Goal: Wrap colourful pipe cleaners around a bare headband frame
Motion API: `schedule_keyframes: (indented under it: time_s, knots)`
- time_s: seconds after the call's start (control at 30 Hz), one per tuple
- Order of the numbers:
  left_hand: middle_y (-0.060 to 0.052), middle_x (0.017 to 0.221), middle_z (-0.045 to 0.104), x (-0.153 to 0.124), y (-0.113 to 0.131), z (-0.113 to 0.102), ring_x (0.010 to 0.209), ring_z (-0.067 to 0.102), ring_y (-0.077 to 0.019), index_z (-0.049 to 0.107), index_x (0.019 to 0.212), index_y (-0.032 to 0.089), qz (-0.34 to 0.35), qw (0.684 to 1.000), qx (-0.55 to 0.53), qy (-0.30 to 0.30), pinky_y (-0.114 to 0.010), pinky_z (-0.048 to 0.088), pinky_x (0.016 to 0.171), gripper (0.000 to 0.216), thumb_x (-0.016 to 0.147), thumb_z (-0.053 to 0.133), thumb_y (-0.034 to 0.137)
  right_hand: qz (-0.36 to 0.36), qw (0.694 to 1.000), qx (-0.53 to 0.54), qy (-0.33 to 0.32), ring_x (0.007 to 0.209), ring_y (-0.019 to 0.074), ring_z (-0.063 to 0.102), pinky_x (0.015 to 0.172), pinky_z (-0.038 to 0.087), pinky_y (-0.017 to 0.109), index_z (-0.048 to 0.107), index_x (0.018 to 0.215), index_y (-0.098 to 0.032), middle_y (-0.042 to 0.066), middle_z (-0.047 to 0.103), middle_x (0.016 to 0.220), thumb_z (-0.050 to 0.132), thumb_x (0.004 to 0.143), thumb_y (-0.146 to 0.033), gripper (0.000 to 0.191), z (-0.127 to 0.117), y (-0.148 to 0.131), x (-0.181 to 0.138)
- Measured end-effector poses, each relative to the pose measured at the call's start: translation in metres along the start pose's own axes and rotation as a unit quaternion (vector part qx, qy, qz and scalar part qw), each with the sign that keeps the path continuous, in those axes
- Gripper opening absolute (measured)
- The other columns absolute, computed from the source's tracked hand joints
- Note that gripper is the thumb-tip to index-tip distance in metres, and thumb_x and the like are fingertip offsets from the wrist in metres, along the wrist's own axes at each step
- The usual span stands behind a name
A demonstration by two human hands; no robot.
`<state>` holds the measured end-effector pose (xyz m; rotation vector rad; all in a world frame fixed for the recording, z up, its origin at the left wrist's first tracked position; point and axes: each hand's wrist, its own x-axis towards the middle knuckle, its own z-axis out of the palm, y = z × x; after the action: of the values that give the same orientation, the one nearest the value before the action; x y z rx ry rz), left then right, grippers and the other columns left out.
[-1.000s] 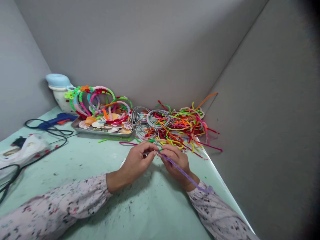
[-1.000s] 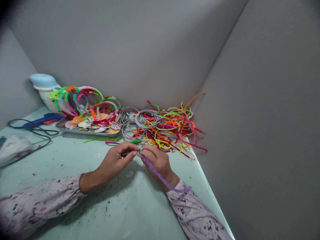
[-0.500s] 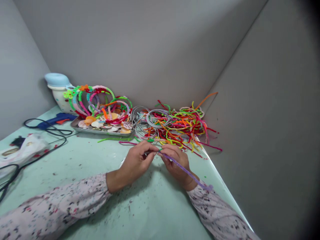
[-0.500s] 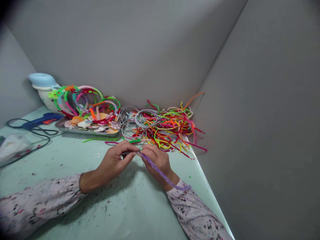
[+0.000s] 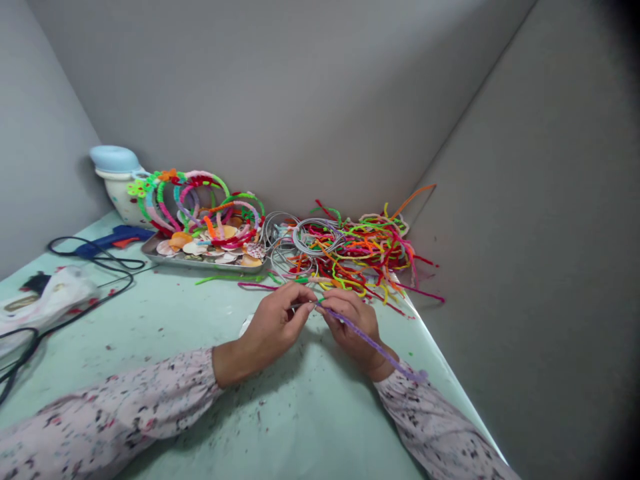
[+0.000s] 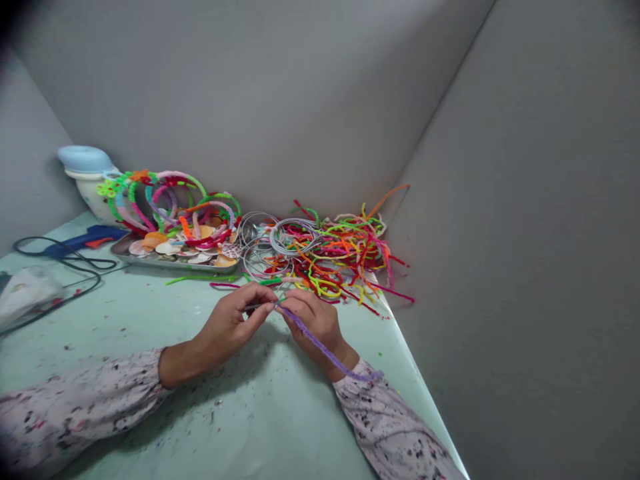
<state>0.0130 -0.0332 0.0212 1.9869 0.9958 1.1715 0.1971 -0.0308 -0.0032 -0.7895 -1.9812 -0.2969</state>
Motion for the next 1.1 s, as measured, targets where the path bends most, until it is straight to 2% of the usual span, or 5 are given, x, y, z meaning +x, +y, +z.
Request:
schedule_keyframes:
  time_s: [0.13, 0.3, 0.47, 0.87, 1.1]
  knots:
    - [-0.001, 0.083, 0.061, 0.001, 0.002, 0.000, 0.068, 0.056, -0.0120, 0.054, 0.102, 0.019, -0.101, 0.990, -0.095, -0.022, -0.023, 0.044, 0.061, 0.017, 0.090, 0.048, 0.030, 0.000, 1.000, -0.001, -0.004, 0.087, 0.0159, 0.067, 0.073, 0.056, 0.027, 0.061, 0.100, -0.021, 0.006, 0.068, 0.096, 0.062, 0.087, -0.019, 0.013, 0.001, 0.001, -0.002]
    - [0.004, 0.055, 0.049, 0.008, -0.002, 0.000, 0.048, 0.045, -0.0096, 0.052, 0.074, 0.018, -0.201, 0.964, -0.157, -0.078, -0.022, 0.034, 0.048, 0.026, 0.089, 0.045, 0.038, -0.029, 0.999, 0.003, -0.016, 0.087, 0.0154, 0.066, 0.073, 0.056, 0.026, 0.061, 0.100, -0.019, 0.007, 0.068, 0.098, 0.062, 0.085, -0.016, 0.015, 0.003, 0.001, -0.005]
    - [0.006, 0.048, 0.042, 0.013, -0.004, -0.001, 0.041, 0.036, -0.0077, 0.044, 0.062, 0.018, -0.303, 0.923, -0.205, -0.120, -0.022, 0.026, 0.042, 0.031, 0.082, 0.051, 0.040, -0.049, 0.999, -0.002, -0.021, 0.087, 0.0153, 0.066, 0.075, 0.055, 0.025, 0.062, 0.100, -0.019, 0.008, 0.068, 0.099, 0.063, 0.085, -0.017, 0.015, 0.005, 0.001, -0.006]
    - [0.004, 0.057, 0.045, 0.013, -0.011, -0.006, 0.046, 0.036, -0.0072, 0.049, 0.068, 0.016, -0.326, 0.889, -0.272, -0.172, -0.022, 0.023, 0.043, 0.032, 0.080, 0.055, 0.045, -0.047, 0.998, 0.011, -0.032, 0.091, 0.0152, 0.065, 0.078, 0.055, 0.025, 0.063, 0.104, -0.022, 0.006, 0.068, 0.101, 0.061, 0.086, -0.018, 0.018, 0.005, 0.002, -0.010]
    - [0.004, 0.060, 0.047, 0.016, -0.011, -0.006, 0.045, 0.038, -0.0048, 0.051, 0.070, 0.014, -0.396, 0.833, -0.346, -0.170, -0.019, 0.022, 0.042, 0.027, 0.077, 0.061, 0.039, -0.057, 0.998, 0.022, -0.035, 0.090, 0.0156, 0.065, 0.077, 0.056, 0.026, 0.063, 0.103, -0.021, 0.007, 0.068, 0.101, 0.061, 0.085, -0.017, 0.018, 0.005, 0.004, -0.011]
